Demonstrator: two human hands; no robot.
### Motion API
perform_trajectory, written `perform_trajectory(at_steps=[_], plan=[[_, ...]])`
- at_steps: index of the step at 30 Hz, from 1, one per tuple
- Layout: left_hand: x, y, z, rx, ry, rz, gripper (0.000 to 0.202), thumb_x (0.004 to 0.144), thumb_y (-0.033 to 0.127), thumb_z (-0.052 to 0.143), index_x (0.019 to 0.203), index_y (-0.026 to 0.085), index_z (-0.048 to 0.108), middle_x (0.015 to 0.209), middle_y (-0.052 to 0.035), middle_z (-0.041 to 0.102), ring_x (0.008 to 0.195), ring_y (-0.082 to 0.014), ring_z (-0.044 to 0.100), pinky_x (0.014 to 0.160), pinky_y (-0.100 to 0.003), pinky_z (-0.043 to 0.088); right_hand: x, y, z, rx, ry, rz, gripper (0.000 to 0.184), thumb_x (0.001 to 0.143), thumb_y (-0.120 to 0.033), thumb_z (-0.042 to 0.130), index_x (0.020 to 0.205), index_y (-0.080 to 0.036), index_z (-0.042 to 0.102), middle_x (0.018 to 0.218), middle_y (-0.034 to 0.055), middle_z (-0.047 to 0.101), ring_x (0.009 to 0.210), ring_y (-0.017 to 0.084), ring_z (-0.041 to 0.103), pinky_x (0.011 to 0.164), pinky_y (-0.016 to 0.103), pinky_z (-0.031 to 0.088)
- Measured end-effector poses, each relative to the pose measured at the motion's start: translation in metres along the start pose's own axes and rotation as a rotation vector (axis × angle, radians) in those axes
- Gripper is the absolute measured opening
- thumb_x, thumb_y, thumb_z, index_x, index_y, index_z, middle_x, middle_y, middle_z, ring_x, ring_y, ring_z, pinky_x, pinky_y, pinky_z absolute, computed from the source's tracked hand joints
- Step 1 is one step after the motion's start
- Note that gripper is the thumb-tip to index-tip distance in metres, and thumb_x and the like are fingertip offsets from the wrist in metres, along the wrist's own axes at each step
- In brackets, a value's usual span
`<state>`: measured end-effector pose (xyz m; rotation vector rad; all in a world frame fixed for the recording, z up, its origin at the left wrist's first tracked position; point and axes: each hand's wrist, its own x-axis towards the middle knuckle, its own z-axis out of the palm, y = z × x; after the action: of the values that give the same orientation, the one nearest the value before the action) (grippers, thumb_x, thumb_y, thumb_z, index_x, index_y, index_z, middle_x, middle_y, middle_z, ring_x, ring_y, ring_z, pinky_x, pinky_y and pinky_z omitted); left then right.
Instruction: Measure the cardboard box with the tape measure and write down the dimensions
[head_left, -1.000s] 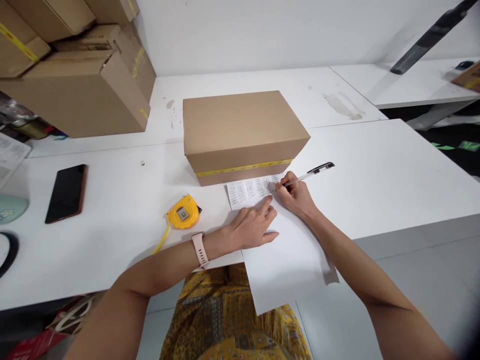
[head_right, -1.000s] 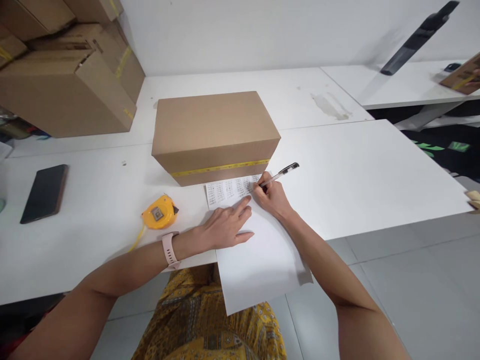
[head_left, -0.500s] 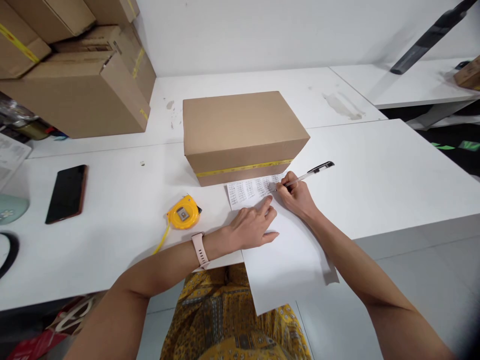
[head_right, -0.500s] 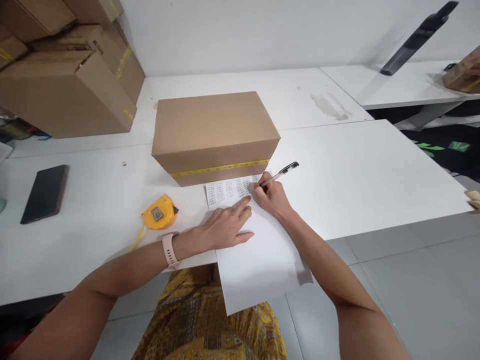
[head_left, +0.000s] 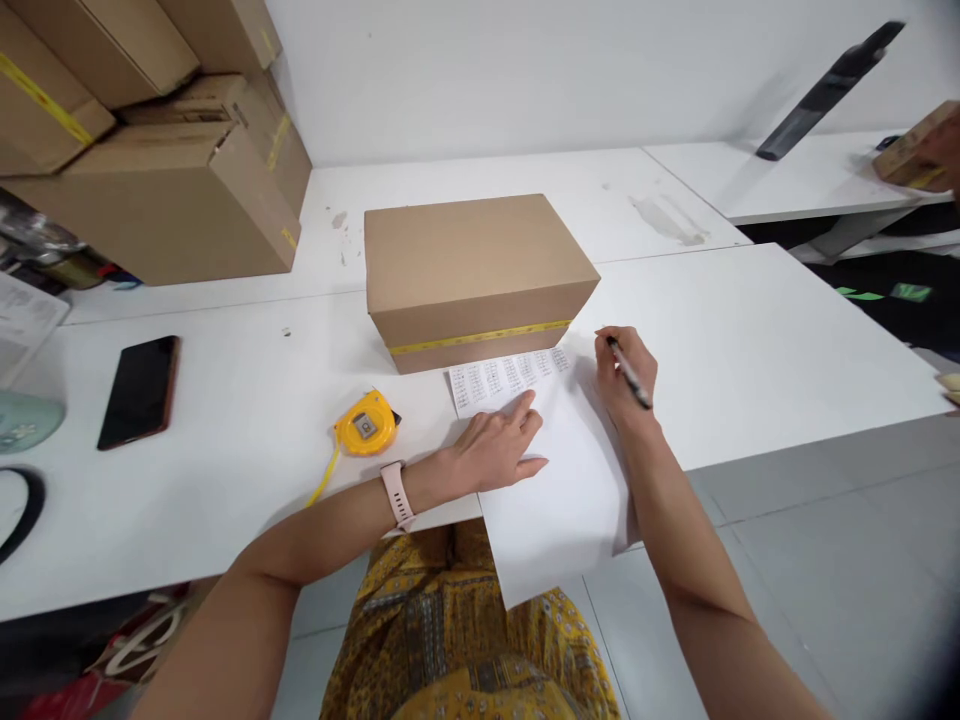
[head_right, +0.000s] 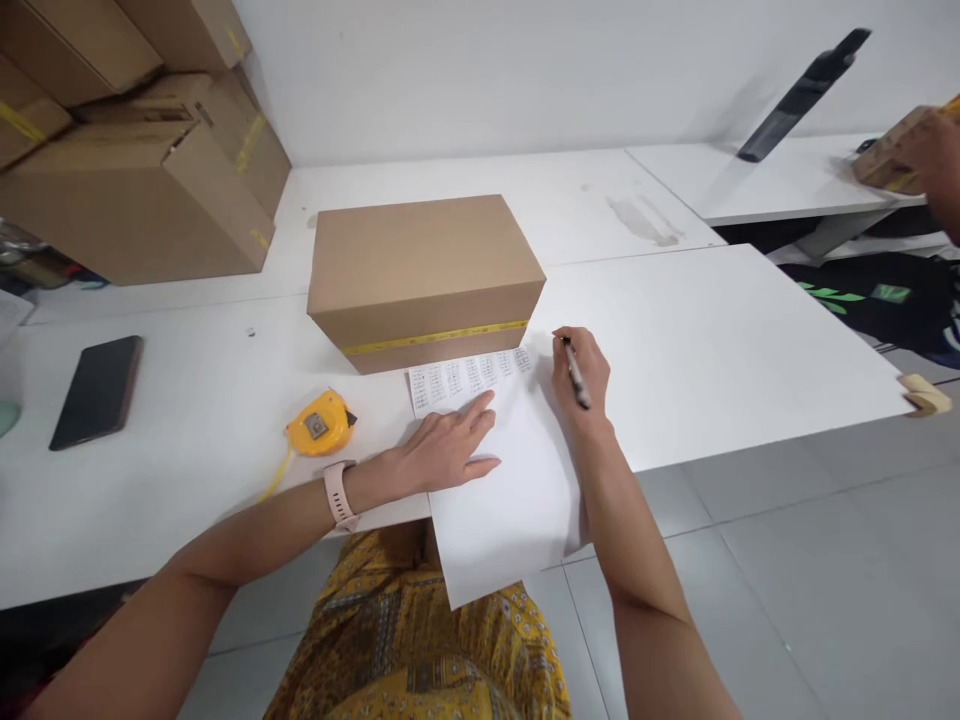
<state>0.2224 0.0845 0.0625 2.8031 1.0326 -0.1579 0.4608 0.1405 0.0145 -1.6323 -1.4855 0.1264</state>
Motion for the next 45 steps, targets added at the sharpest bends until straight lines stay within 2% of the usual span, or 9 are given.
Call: perform_trajectory(at_steps=[5, 9, 14, 18, 21, 26, 29, 37, 45], plan=[[-0.032, -0.005, -0.017, -0.041, 0.046, -0.083, 0.029, 0.1, 0.04, 0.055, 0.118, 0.017, 0.058, 0.129, -0.0134, 0.065, 0.105, -0.0299, 0.067, 0.077, -0.041, 0.057, 0.0, 0.017, -0.009, -0.407, -0.174, 0.013, 0.04, 0.088, -0.008, 0.039, 0.107, -0.019, 0.072, 0.101, 0.0121, 0.061, 0.099, 0.027, 0.053, 0.079, 0.036, 0.042], [-0.082, -0.03, -0.014, 0.035, 0.351, -0.306, 0.025, 0.097, 0.034, 0.057, 0.114, 0.016, 0.06, 0.125, -0.017, 0.066, 0.116, -0.035, 0.059, 0.092, -0.048, 0.053, -0.002, 0.013, -0.008, -0.569, -0.232, 0.017, 0.048, 0.088, -0.005, 0.042, 0.121, -0.022, 0.072, 0.109, 0.014, 0.063, 0.101, 0.028, 0.051, 0.082, 0.038, 0.04], [-0.124, -0.069, 0.011, -0.003, 0.492, -0.615, 0.055, 0.085, 0.038, 0.071, 0.13, 0.013, 0.053, 0.147, -0.0244, 0.05, 0.132, -0.0433, 0.048, 0.101, -0.056, 0.046, 0.001, -0.001, -0.013, -0.522, 0.001, 0.024, 0.056, 0.085, -0.003, 0.04, 0.132, -0.02, 0.065, 0.107, 0.0145, 0.064, 0.1, 0.029, 0.053, 0.081, 0.04, 0.043], [-0.125, -0.078, 0.02, -0.184, 0.468, -0.737, 0.054, 0.085, 0.037, 0.066, 0.133, 0.018, 0.051, 0.128, -0.0174, 0.063, 0.12, -0.0381, 0.057, 0.098, -0.053, 0.049, -0.008, -0.038, -0.026, -0.31, 0.103, -0.072, 0.048, 0.09, -0.008, 0.038, 0.126, -0.02, 0.066, 0.11, 0.0143, 0.065, 0.105, 0.028, 0.057, 0.087, 0.041, 0.047], [-0.124, -0.062, 0.009, -0.47, 0.53, -0.72, 0.05, 0.082, 0.038, 0.066, 0.127, 0.02, 0.053, 0.117, -0.0126, 0.067, 0.108, -0.0323, 0.064, 0.094, -0.048, 0.051, -0.035, -0.08, -0.03, 0.037, -0.159, -0.086, 0.037, 0.097, -0.021, 0.041, 0.121, -0.022, 0.069, 0.106, 0.0133, 0.068, 0.099, 0.027, 0.061, 0.089, 0.043, 0.05], [-0.133, -0.014, -0.021, -1.021, 0.316, -0.362, 0.046, 0.085, 0.04, 0.066, 0.127, 0.024, 0.054, 0.115, -0.0063, 0.069, 0.099, -0.0234, 0.068, 0.085, -0.036, 0.054, -0.089, -0.131, -0.025, 0.799, -1.019, 0.18, 0.05, 0.098, -0.061, 0.048, 0.122, -0.022, 0.069, 0.113, 0.0116, 0.071, 0.102, 0.024, 0.065, 0.092, 0.042, 0.052], [-0.136, -0.001, -0.029, -1.123, 0.241, -0.241, 0.043, 0.085, 0.038, 0.067, 0.124, 0.024, 0.055, 0.118, -0.006, 0.069, 0.101, -0.023, 0.067, 0.087, -0.036, 0.053, -0.102, -0.139, -0.028, 0.98, -1.172, 0.315, 0.057, 0.095, -0.067, 0.049, 0.111, -0.017, 0.071, 0.104, 0.0109, 0.071, 0.096, 0.021, 0.066, 0.091, 0.04, 0.051], [-0.131, -0.016, -0.044, -1.185, 0.277, -0.244, 0.042, 0.081, 0.041, 0.072, 0.117, 0.024, 0.06, 0.112, -0.0054, 0.068, 0.096, -0.0217, 0.066, 0.08, -0.033, 0.053, -0.073, -0.145, -0.034, 0.914, -1.049, 0.395, 0.056, 0.076, -0.075, 0.069, 0.076, -0.02, 0.056, 0.069, 0.0004, 0.059, 0.063, 0.013, 0.055, 0.057, 0.027, 0.045], [-0.113, -0.126, -0.106, -1.231, 0.86, -0.466, 0.044, 0.073, 0.046, 0.077, 0.106, 0.021, 0.063, 0.097, -0.0062, 0.072, 0.077, -0.0205, 0.067, 0.068, -0.031, 0.047, 0.088, -0.119, -0.04, 0.766, -0.321, 0.296, 0.053, 0.082, -0.069, 0.068, 0.069, -0.022, 0.046, 0.063, -0.0026, 0.049, 0.058, 0.01, 0.046, 0.055, 0.024, 0.041]])
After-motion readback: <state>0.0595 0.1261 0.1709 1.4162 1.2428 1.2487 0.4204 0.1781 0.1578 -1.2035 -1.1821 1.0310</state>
